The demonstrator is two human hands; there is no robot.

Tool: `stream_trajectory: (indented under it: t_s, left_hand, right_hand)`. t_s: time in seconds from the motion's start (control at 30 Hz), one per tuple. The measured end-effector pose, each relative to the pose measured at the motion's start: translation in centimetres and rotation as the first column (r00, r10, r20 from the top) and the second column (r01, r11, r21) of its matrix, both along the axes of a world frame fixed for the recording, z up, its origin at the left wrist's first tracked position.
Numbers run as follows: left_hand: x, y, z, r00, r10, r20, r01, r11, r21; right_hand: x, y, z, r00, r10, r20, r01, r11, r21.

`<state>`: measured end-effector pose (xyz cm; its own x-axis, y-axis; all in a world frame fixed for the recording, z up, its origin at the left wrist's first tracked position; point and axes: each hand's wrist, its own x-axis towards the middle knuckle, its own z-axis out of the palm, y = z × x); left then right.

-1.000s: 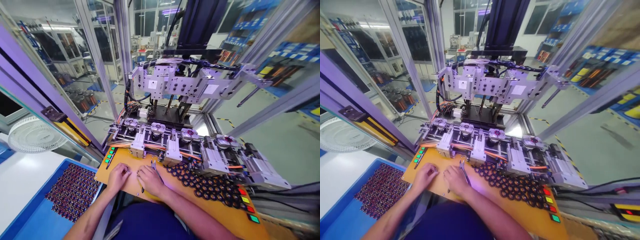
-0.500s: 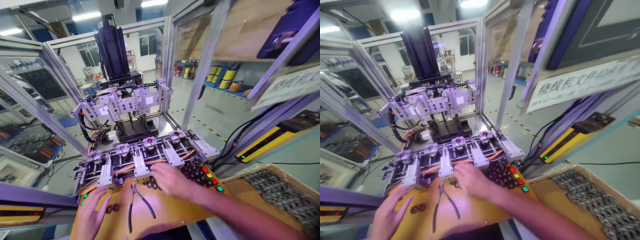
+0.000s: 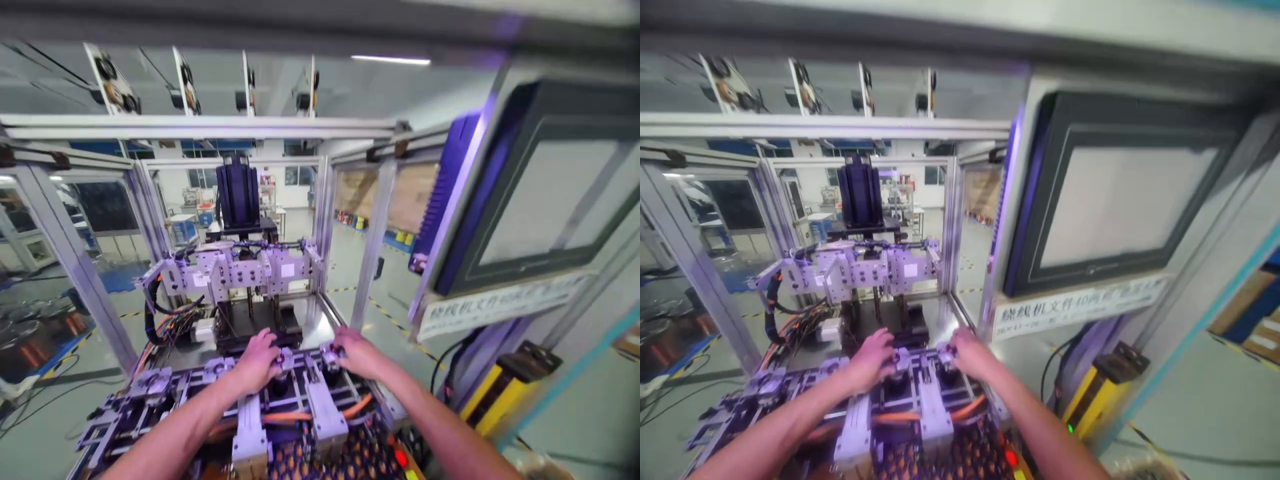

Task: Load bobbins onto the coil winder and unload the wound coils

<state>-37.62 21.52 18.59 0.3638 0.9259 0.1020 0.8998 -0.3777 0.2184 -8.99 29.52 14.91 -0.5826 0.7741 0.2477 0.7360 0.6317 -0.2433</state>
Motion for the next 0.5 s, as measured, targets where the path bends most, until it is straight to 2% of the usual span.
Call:
stream_trajectory:
  t_s: [0.17,0.37,0.5]
  left_hand:
    - [0.3,0.3,0.0,1.0,0.028,0.005,-0.028,0.998,-0.058]
    - [0.3,1.1,0.7,0.991,-0.037,-0.13,0.012,0.983,-0.183]
    - [0.6,1.0,1.3,0.993,-0.034,-0.109,0.006,0.969,-0.249]
  right_hand:
    - [-0.4,0.5,0.8,0.998,-0.011,0.061,0.016,0.997,-0.078]
    - [-0.9,1.1,1.1,0.991,-0.118,-0.056,0.105,0.976,-0.191]
    - [-1.1,1.1,1.4,0.988,-0.133,-0.083,0.103,0.951,-0.291]
